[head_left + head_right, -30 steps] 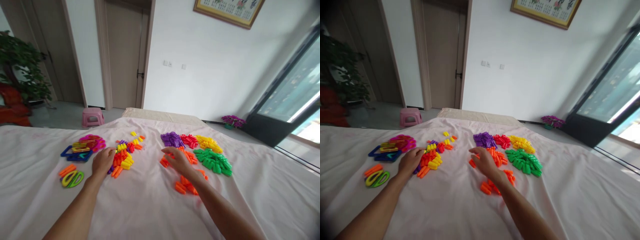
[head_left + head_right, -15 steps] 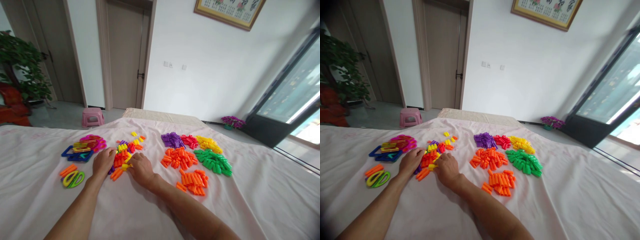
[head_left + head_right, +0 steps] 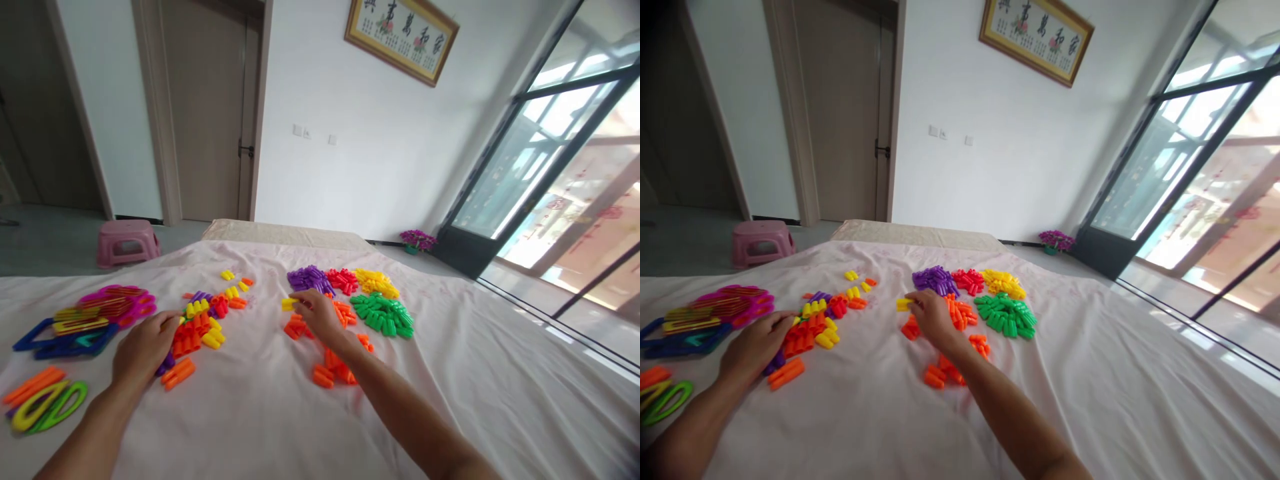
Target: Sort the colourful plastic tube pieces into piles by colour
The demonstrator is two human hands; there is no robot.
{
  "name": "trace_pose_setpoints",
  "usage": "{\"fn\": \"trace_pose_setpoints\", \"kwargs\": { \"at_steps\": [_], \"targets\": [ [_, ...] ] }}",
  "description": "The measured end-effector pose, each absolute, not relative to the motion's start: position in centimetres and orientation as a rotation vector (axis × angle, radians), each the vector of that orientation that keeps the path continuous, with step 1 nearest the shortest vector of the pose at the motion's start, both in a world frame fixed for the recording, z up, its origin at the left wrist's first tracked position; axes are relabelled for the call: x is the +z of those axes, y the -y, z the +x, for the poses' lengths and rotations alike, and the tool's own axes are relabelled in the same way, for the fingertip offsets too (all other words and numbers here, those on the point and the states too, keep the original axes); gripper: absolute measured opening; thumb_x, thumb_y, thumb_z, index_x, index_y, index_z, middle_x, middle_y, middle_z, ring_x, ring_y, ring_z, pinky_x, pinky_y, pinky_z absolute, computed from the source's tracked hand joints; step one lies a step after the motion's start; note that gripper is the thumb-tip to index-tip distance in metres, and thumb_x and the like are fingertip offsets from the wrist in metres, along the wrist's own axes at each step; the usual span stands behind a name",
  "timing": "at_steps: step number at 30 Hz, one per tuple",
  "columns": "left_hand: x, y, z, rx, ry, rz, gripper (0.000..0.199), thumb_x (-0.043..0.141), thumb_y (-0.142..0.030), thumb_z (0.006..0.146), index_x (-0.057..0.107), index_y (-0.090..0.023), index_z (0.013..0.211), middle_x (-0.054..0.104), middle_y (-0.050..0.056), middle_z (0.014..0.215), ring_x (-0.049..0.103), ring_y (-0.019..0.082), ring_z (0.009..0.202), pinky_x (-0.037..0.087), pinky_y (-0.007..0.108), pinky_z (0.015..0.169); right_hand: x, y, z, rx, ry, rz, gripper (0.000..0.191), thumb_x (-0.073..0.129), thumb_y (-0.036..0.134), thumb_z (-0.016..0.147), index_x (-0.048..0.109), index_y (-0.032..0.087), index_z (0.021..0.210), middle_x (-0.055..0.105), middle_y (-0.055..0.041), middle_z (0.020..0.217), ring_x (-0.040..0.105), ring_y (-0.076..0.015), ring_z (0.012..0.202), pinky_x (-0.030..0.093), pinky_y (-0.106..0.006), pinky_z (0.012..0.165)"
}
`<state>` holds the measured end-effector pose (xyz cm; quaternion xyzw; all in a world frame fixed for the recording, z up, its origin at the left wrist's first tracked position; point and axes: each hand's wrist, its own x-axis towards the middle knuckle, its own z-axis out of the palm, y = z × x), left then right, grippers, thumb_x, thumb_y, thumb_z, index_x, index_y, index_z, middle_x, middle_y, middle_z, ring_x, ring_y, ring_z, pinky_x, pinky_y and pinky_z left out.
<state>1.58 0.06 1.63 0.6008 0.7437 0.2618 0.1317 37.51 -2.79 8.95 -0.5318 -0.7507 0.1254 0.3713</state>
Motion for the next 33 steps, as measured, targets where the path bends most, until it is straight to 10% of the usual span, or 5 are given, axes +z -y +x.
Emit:
{"fn": "trace_pose_setpoints", "kwargs": {
  "at_steps": [13, 33],
  "targets": [
    [0.6, -0.9, 1.0, 0.721, -2.164, 1.723, 0.048, 0.034, -0.048, 0.094, 0.068, -0.025, 0.117, 0.069, 0.007, 0.124, 0.063, 0.028, 0.108, 0.044, 0.034, 0.081, 10.5, -5.3, 65.7, -0.199, 1.185, -2.181, 0.038, 0.054, 0.023, 0.08, 0.075, 0.018, 0.112, 0.076, -0.0106, 0.106, 0.069, -0.0243, 0.098, 0.051, -0.032, 0.084],
    [0.9, -0.6, 1.4, 0.755, -2.173, 1.692, 0.046, 0.037, -0.047, 0.093, 0.069, -0.023, 0.116, 0.07, 0.007, 0.123, 0.063, 0.028, 0.11, 0.045, 0.033, 0.082, 8.9, -6.7, 66.9, -0.158, 1.221, -2.204, 0.046, 0.051, 0.012, 0.076, 0.075, 0.018, 0.115, 0.075, -0.0104, 0.113, 0.068, -0.026, 0.107, 0.051, -0.034, 0.091]
  ]
}}
